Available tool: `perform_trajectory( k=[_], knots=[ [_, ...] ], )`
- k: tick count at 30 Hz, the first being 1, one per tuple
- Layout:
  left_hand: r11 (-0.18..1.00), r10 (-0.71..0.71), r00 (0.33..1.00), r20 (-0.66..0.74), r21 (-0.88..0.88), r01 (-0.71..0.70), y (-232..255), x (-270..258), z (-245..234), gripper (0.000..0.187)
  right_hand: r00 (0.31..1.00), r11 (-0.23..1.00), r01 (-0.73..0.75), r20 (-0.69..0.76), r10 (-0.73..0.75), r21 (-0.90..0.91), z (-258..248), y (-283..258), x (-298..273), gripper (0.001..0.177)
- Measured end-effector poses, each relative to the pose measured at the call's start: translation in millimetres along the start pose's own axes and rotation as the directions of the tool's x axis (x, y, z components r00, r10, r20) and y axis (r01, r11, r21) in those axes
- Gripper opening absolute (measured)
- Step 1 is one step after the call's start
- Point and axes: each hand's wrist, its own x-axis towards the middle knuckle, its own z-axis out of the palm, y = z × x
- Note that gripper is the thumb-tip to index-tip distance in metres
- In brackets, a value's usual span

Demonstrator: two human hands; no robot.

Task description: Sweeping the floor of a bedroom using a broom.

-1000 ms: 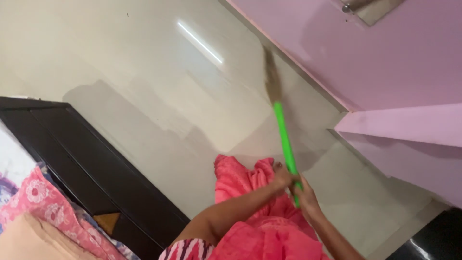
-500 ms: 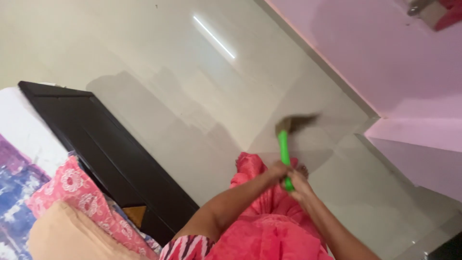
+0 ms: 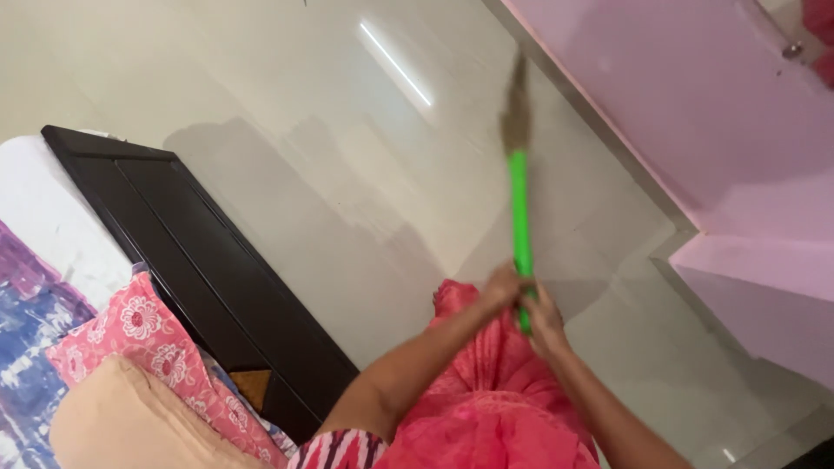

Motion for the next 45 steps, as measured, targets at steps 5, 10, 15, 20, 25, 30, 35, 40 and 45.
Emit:
perform_trajectory(
  k=[5, 10, 15, 20, 25, 30, 35, 40, 45],
  knots=[
    [0.994, -0.076, 0.979, 0.189, -0.068, 0.090, -3.6, -63.7, 77.1, 0.035, 0.966, 0.983, -0.174, -0.184, 0.182, 0.057, -36.2, 23.8, -71.3, 0.028],
    [0.818, -0.428, 0.842, 0.329, -0.256, 0.516, -18.2, -68.6, 86.0, 0.031, 0.871, 0.890, -0.383, -0.222, 0.437, 0.248, -73.1, 76.7, -33.9, 0.022],
    [0.999, 0.016, 0.993, 0.119, -0.033, -0.012, -94.2, -20.0, 20.7, 0.014, 0.933, 0.932, -0.345, -0.066, 0.353, 0.110, -27.7, 111.6, 61.0, 0.016],
    [0.747, -0.409, 0.906, -0.111, -0.610, 0.263, -9.2, 6.9, -117.8, 0.017, 0.943, 0.928, -0.329, 0.099, 0.316, 0.176, 70.6, 67.5, 170.6, 0.014],
    [0.708, -0.305, 0.931, -0.202, -0.701, 0.080, 30.3, 31.9, -158.7, 0.015, 0.953, 0.957, -0.186, 0.279, 0.121, 0.221, 119.4, -25.3, 152.4, 0.013],
    [0.726, -0.181, 0.982, -0.051, -0.681, 0.098, 76.3, 6.2, -123.5, 0.015, 0.993, 0.998, 0.048, 0.114, -0.042, -0.050, 99.5, -55.2, 75.9, 0.026],
    [0.748, -0.313, 0.933, 0.179, -0.559, 0.358, 108.4, 13.9, -48.1, 0.016, 0.997, 0.995, 0.079, -0.030, -0.077, 0.055, 22.0, -28.7, 49.8, 0.025],
    [0.877, -0.270, 0.882, 0.385, -0.279, 0.390, 78.7, 77.5, 36.2, 0.025, 0.940, 0.940, -0.055, -0.300, 0.163, 0.338, -50.9, -30.0, 76.8, 0.024],
    [0.966, -0.205, 0.914, 0.351, -0.079, 0.247, 74.7, 146.1, 50.1, 0.027, 0.875, 0.841, -0.262, -0.251, 0.414, 0.473, -60.8, -69.9, 112.9, 0.027]
  ],
)
